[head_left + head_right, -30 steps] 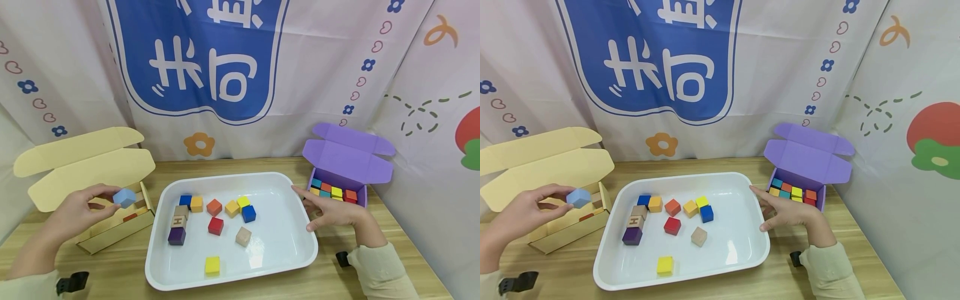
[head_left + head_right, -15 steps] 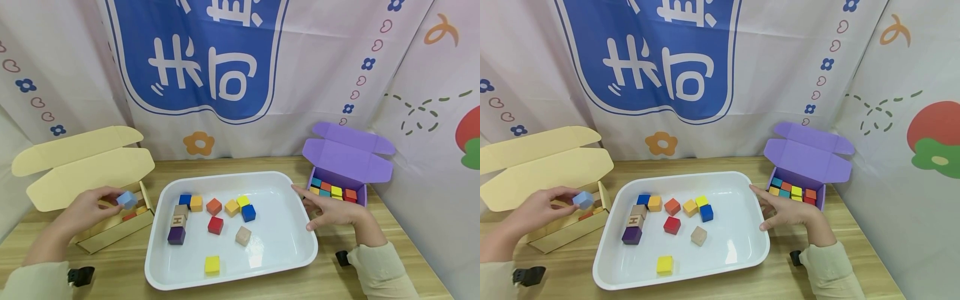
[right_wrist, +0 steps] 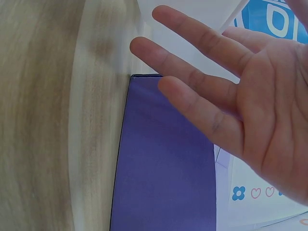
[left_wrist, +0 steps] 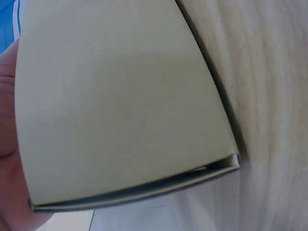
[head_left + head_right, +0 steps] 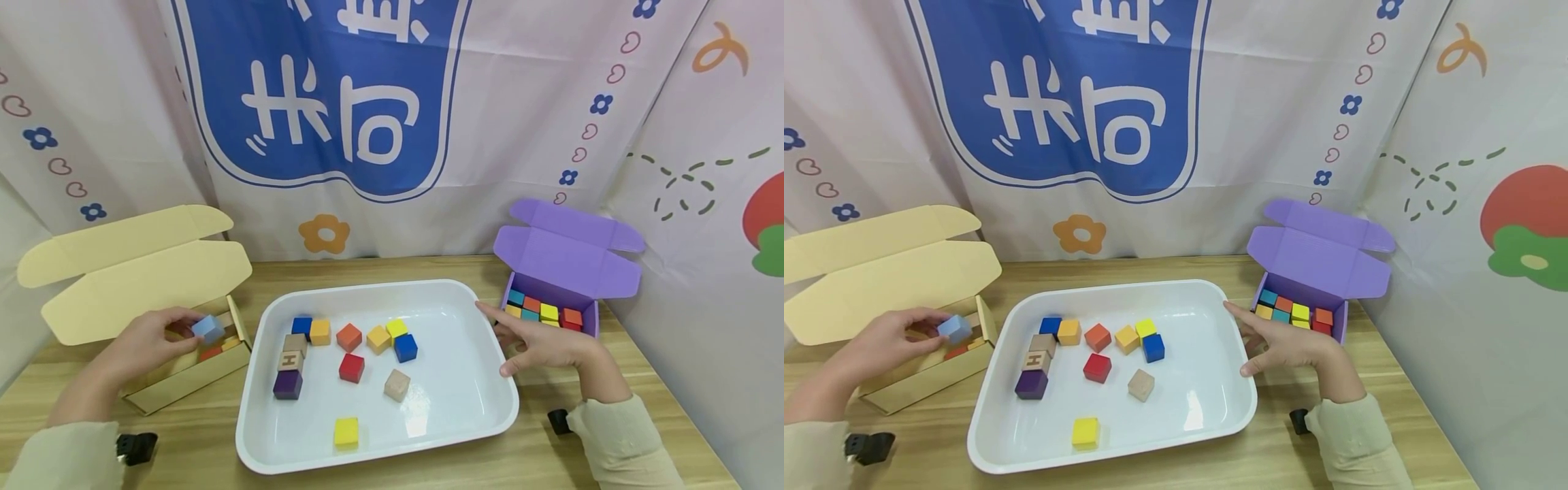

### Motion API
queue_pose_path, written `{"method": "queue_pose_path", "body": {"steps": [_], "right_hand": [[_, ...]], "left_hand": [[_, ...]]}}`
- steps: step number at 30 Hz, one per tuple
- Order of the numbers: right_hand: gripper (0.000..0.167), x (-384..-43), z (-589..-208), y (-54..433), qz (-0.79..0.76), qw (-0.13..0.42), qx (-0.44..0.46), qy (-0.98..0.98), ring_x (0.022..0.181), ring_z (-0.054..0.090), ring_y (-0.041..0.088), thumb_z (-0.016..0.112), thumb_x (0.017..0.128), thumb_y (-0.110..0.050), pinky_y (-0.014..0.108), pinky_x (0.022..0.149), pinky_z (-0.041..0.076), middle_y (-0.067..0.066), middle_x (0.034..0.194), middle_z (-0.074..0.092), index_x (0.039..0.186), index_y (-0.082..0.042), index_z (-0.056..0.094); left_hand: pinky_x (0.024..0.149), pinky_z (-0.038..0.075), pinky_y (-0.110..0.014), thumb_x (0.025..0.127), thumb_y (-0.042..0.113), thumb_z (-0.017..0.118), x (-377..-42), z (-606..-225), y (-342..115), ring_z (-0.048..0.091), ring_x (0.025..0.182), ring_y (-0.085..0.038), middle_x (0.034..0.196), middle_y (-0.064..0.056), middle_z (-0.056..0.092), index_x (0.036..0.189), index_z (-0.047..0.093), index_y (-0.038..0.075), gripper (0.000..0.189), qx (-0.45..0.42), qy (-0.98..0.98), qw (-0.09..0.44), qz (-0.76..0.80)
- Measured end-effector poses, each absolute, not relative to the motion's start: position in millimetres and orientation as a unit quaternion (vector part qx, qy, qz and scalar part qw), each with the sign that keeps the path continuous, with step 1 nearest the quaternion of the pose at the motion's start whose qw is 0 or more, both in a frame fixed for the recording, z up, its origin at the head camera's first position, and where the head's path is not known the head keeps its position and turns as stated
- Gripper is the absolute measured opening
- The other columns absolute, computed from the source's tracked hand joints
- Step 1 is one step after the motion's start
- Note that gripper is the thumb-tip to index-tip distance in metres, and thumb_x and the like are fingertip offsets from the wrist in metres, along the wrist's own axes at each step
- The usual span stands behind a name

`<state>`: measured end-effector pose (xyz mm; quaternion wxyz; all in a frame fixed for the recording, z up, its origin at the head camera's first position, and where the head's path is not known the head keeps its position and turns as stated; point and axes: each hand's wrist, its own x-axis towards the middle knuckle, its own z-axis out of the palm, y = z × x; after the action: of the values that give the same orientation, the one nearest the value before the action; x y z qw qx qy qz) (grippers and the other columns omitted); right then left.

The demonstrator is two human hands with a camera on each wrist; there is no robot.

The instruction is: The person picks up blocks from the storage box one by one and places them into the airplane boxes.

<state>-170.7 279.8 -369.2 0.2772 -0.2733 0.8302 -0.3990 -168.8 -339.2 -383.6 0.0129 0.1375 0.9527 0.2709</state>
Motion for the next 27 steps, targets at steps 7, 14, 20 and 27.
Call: {"method": "queue_pose_path", "body": {"steps": [7,14,20,27], "right_hand": [[0.107,-171.1,-369.4,280.3,-0.401,0.28,-0.271,0.829,0.132,0.049,0.042,0.077,0.086,-0.021,0.051,0.099,0.041,0.026,0.154,0.034,0.161,-0.013,0.001],[0.108,-170.7,-369.7,279.1,-0.407,0.283,-0.275,0.824,0.131,0.049,0.043,0.077,0.086,-0.021,0.043,0.093,0.044,0.026,0.153,0.035,0.161,-0.012,-0.001],[0.108,-171.3,-369.7,279.1,-0.406,0.284,-0.279,0.822,0.13,0.05,0.043,0.077,0.087,-0.02,0.039,0.092,0.045,0.026,0.153,0.036,0.161,-0.012,-0.001],[0.108,-171.3,-370.2,280.5,-0.402,0.28,-0.277,0.826,0.129,0.05,0.041,0.077,0.086,-0.021,0.039,0.093,0.045,0.025,0.151,0.038,0.161,-0.013,0.0]], "left_hand": [[0.07,0.053,-0.02,0.09,0.015,0.073,-165.0,-383.9,-334.8,0.054,0.082,0.006,0.101,-0.011,0.069,0.121,0.063,-0.006,0.039,0.138,0.951,0.025,0.275],[0.065,0.053,-0.023,0.09,0.02,0.073,-165.8,-385.0,-324.7,0.064,0.084,-0.013,0.099,-0.008,0.069,0.121,0.064,-0.002,0.039,0.14,0.952,0.05,0.267],[0.065,0.052,-0.023,0.089,0.019,0.074,-167.9,-387.4,-320.8,0.063,0.08,-0.006,0.096,-0.005,0.07,0.118,0.066,-0.002,0.037,0.145,0.953,0.044,0.264],[0.069,0.053,-0.024,0.092,0.021,0.071,-171.1,-388.6,-320.3,0.068,0.086,-0.013,0.104,-0.01,0.072,0.119,0.066,0.001,0.035,0.134,0.95,0.058,0.277]]}}
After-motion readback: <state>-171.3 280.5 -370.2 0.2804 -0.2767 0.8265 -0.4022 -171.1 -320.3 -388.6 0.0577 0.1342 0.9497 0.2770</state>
